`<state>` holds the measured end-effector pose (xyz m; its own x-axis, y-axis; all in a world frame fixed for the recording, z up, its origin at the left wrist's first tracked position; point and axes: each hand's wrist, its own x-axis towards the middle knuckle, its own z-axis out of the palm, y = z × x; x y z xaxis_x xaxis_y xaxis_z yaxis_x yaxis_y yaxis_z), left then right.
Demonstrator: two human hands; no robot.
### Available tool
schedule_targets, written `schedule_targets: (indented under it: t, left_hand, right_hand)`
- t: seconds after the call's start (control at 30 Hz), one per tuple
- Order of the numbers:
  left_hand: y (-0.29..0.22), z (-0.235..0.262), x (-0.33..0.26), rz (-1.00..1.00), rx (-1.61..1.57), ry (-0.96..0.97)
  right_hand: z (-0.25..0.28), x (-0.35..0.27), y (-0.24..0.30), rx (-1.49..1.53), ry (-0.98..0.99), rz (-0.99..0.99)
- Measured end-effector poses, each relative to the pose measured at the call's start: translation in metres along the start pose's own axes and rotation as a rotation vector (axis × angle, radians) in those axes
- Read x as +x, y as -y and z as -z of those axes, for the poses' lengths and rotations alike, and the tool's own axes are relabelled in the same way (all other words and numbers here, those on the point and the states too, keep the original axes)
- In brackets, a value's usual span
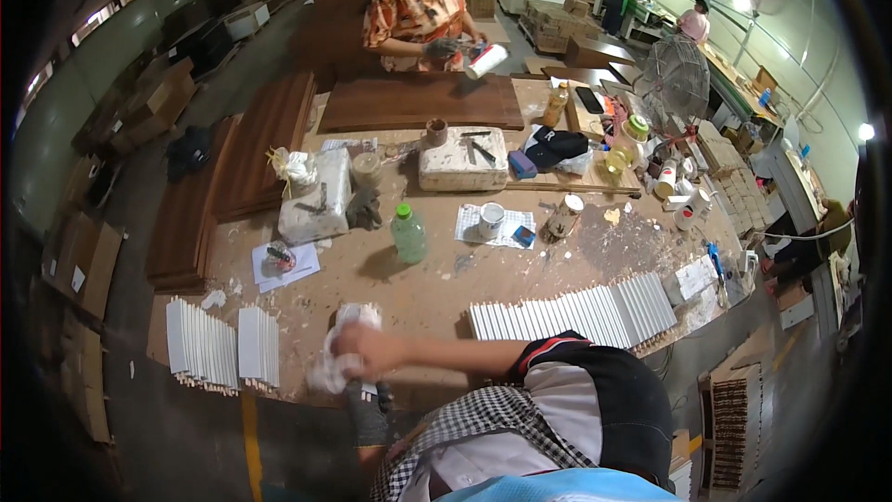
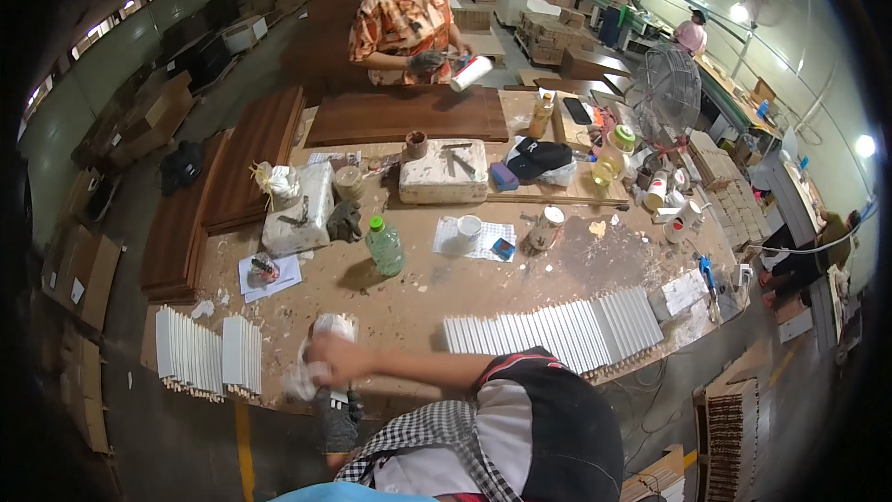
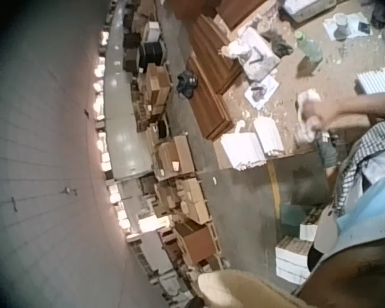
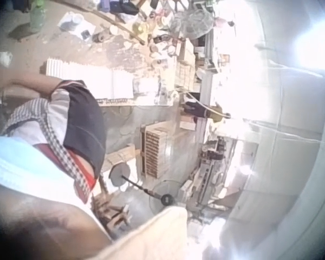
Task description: The person cleans wood panels using a cloth and a spray bottle, and applies a blue hand tool to the edges.
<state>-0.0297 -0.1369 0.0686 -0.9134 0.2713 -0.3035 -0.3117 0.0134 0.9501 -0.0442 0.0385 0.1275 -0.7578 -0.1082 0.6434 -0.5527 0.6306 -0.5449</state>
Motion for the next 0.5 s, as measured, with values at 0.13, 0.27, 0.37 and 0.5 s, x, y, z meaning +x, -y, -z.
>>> schedule_targets:
  t: [0.13, 0.27, 0.37, 0.5]
  left_hand:
    - [-0.013, 0.004, -0.012, 0.018, 0.006, 0.074]
    - [-0.031, 0.005, -0.025, 0.029, -0.040, 0.173]
    - [-0.049, 0.001, -0.040, 0.049, -0.071, 0.246]
    - [-0.069, -0.021, -0.062, 0.014, -0.026, 0.344]
  right_hand:
    - [-0.005, -0.021, 0.000, -0.137, 0.288, 0.142]
    - [0.055, -0.024, -0.039, -0.048, 0.195, 0.105]
    - [0.104, -0.055, -0.073, -0.309, -0.159, -0.625]
    - [0.161, -0.120, -0.098, 0.635, -0.903, -0.913]
